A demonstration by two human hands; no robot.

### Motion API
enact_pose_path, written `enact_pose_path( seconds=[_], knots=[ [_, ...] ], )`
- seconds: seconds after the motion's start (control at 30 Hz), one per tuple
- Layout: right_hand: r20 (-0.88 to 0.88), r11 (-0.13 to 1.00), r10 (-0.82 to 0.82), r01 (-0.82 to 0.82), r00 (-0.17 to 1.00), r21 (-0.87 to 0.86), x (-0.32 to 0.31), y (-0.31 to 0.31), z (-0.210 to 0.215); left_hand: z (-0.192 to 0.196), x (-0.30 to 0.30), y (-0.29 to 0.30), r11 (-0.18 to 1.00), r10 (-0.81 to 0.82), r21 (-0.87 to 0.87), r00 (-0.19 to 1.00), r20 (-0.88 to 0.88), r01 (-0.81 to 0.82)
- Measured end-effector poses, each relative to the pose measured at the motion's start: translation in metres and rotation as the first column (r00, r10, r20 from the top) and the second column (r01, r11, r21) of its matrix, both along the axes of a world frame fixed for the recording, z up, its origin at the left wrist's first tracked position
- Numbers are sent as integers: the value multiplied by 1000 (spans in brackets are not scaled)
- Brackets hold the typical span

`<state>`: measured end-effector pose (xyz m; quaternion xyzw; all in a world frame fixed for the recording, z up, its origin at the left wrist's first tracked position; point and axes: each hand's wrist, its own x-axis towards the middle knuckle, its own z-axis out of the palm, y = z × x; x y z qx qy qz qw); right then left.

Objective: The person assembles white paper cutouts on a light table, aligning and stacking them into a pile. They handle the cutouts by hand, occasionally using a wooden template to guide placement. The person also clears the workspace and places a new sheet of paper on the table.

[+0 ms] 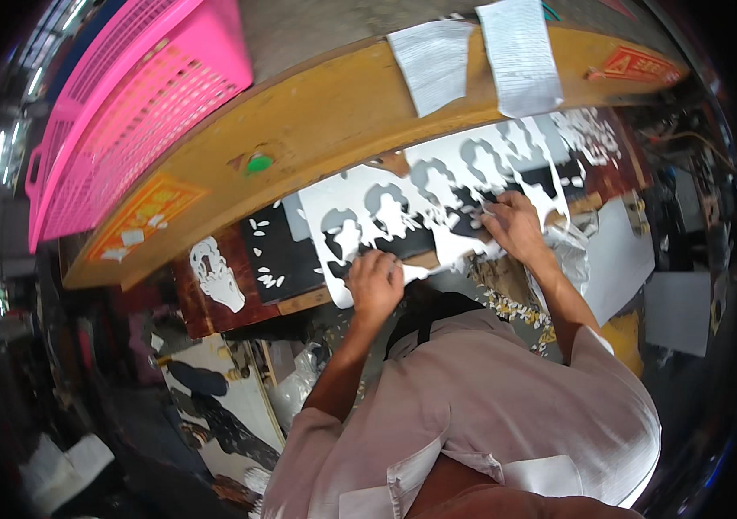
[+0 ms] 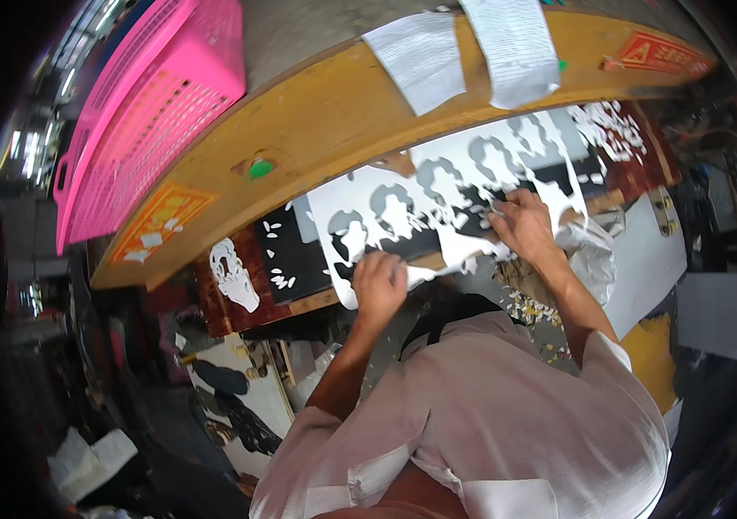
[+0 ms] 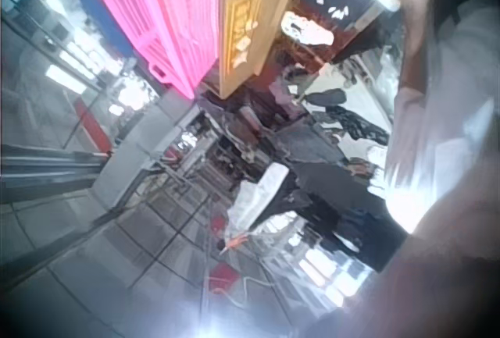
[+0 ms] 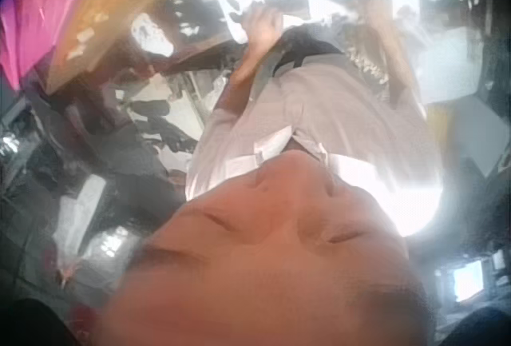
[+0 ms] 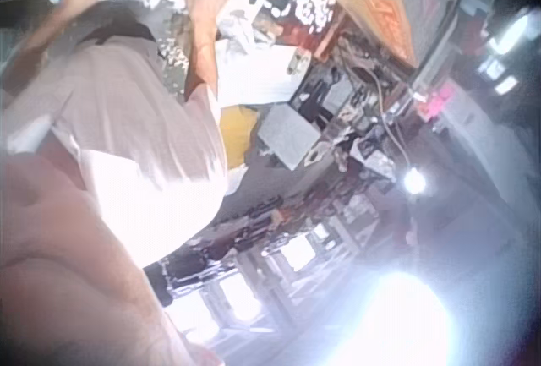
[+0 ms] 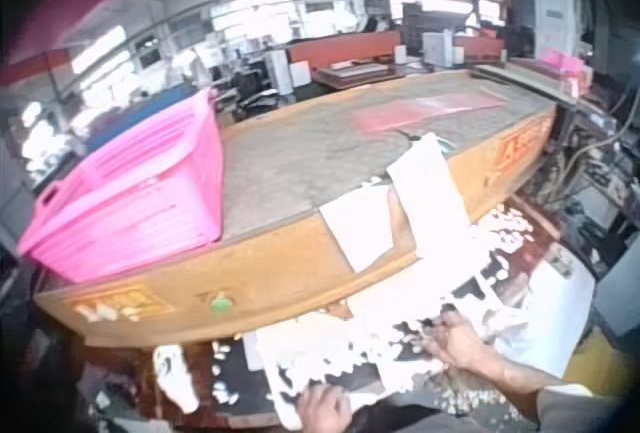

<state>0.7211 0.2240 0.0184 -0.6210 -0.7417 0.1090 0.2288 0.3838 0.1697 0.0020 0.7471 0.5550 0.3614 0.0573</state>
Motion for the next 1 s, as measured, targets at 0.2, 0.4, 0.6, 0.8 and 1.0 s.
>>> enact_pose_path(
  seconds=[0.2,0.4,0.6,0.8,1.0],
  knots=[
    [-141,981,87,-110,986,-163,-137,148,35,27,-14,115,1000,-10,-10,996,84,11],
    [48,964,265,-265,963,-2,-226,143,-11,-14,-23,116,995,-82,79,973,217,67],
    [-830,900,-77,-320,553,-297,-175,169,-8,-42,-25,101,999,21,-43,985,170,-14],
    [-944,928,-267,-213,195,-307,-95,201,34,-39,-24,107,996,-8,89,989,149,-5],
    [-836,946,-240,-74,494,-315,-34,174,55,-31,-16,96,999,42,-7,972,233,-41]
  ],
)
